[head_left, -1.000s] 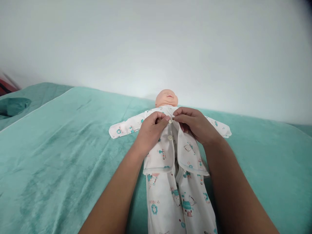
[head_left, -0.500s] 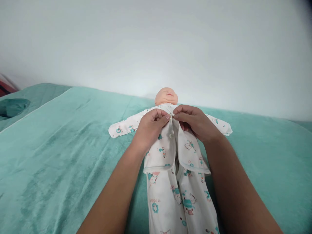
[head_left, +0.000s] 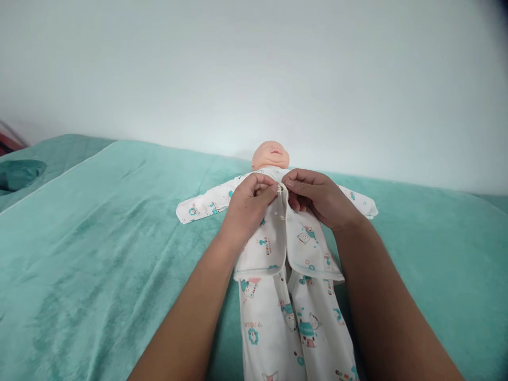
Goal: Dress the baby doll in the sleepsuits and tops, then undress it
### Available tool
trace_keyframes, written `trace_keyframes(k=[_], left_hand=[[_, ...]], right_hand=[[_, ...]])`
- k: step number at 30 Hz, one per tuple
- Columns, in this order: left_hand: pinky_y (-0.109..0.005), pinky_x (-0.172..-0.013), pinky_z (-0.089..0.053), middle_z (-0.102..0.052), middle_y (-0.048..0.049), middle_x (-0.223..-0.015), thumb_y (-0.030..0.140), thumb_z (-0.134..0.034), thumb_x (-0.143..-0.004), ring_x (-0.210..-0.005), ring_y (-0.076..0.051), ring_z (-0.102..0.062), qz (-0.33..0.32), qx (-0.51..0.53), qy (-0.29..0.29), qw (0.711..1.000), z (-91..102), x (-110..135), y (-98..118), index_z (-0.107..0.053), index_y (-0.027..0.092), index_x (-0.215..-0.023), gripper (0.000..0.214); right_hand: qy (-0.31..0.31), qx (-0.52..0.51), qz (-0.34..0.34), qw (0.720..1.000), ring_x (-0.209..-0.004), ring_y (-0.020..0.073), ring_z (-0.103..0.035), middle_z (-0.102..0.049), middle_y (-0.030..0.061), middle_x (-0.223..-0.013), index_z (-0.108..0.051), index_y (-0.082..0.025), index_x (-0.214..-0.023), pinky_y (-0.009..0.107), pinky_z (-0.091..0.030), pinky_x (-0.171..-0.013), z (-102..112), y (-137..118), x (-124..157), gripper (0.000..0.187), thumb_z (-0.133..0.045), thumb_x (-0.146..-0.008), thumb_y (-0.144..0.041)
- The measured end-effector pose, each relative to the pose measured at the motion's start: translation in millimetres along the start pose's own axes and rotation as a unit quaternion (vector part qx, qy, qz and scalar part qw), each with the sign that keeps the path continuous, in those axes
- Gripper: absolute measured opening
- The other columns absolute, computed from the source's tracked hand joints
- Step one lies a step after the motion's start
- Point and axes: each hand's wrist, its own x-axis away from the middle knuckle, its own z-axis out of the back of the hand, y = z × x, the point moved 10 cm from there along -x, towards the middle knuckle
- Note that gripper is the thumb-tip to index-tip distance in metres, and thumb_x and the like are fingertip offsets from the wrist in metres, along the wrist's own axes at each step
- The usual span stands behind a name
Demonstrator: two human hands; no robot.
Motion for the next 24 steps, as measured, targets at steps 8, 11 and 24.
trace_keyframes(k=[8, 11, 24], left_hand=[[-0.02, -0.051, -0.033, -0.047, 0.0054, -0.067, 0.025, -0.056, -0.086, -0.056, -0.008, -0.042, -0.015, -0.034, -0.01, 0.999, -0.1, 0.2, 2.7, -0.058, 0.021, -0.088, 0.004], [-0.021, -0.055, -0.034, -0.048, 0.0054, -0.067, 0.026, -0.054, -0.088, -0.056, -0.008, -0.042, -0.034, -0.066, -0.019, 0.997, -1.4, 2.2, 8.7, -0.058, 0.021, -0.088, 0.006], [-0.023, -0.058, -0.036, -0.052, 0.0076, -0.067, 0.009, -0.053, -0.071, -0.056, -0.007, -0.044, -0.073, -0.112, 0.013, 0.991, 0.0, 3.7, 14.8, -0.054, 0.022, -0.088, 0.021]], right_hand=[[0.003, 0.06, -0.022, 0.998, -0.052, 0.0073, -0.046, -0.049, -0.0074, -0.06, -0.058, -0.022, -0.09, 0.021, -0.032, -0.049, -2.7, -1.5, 2.0, 0.022, -0.076, -0.077, -0.025], [0.014, 0.085, -0.031, 0.996, -0.049, 0.0061, -0.041, -0.046, -0.0087, -0.059, -0.055, -0.023, -0.089, 0.021, -0.027, -0.046, -4.1, -3.8, 2.7, 0.026, -0.077, -0.074, -0.022], [0.016, 0.095, -0.019, 0.995, -0.05, 0.006, -0.039, -0.047, -0.0072, -0.065, -0.053, -0.024, -0.088, 0.022, -0.024, -0.044, -5.3, -5.0, 2.3, 0.028, -0.075, -0.071, -0.017]])
